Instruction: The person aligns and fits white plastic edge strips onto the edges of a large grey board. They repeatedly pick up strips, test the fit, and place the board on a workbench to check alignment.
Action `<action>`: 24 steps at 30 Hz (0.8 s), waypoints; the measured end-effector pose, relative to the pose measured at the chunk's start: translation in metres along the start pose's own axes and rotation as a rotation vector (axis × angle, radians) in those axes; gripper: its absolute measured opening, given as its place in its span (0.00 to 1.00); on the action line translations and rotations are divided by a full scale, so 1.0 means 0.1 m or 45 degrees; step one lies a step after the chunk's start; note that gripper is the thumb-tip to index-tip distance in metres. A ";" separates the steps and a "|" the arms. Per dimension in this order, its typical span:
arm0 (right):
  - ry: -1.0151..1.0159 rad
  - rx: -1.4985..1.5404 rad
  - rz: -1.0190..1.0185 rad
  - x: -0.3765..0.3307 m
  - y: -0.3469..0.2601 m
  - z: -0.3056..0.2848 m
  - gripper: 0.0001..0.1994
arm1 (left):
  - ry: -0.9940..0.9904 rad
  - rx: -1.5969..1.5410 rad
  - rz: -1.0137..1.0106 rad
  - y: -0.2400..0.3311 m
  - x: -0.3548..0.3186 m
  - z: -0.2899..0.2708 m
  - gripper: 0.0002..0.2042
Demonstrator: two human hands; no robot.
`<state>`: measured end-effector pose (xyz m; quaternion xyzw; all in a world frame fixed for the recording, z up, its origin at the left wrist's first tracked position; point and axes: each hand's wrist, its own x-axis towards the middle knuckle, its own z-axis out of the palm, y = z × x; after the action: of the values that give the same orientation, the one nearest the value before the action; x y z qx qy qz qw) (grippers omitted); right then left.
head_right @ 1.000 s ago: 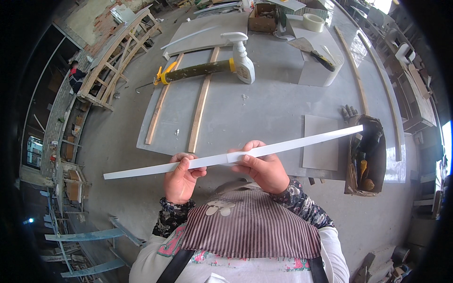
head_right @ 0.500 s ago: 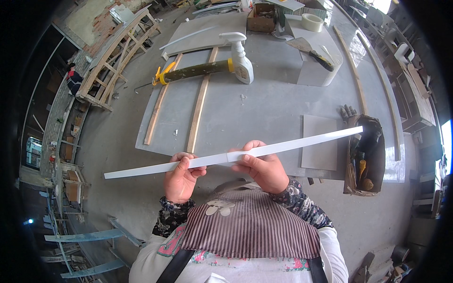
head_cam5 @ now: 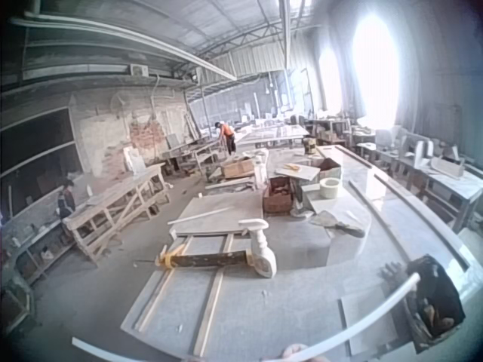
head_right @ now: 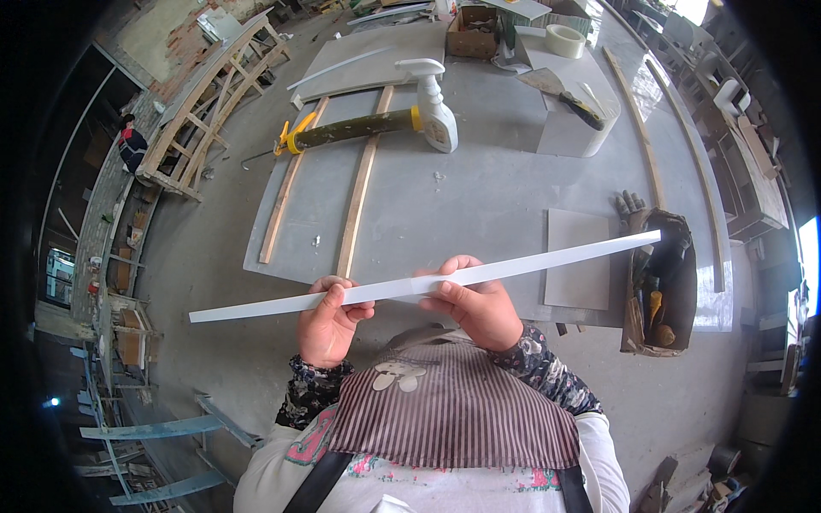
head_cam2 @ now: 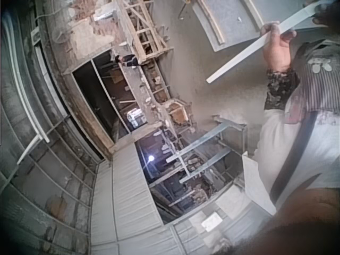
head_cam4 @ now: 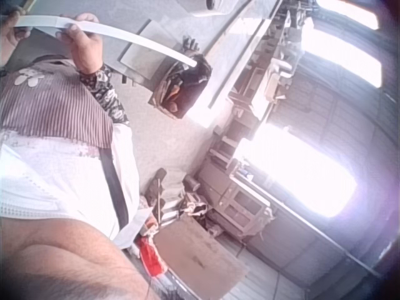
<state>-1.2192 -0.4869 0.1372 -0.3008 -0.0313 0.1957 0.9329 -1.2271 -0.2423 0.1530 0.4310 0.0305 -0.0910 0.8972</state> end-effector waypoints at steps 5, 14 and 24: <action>-0.018 -0.012 -0.024 0.01 0.00 0.00 0.09 | 0.002 -0.004 -0.017 0.00 0.01 0.00 0.09; -0.022 -0.011 -0.045 0.00 0.03 -0.02 0.08 | -0.007 -0.003 -0.031 0.00 0.02 -0.03 0.09; -0.012 0.001 -0.024 -0.01 0.05 -0.02 0.08 | -0.026 0.011 -0.012 0.01 0.01 -0.05 0.08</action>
<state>-1.2214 -0.4847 0.1325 -0.2990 -0.0386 0.1884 0.9347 -1.2263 -0.2380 0.1510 0.4337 0.0231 -0.0999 0.8952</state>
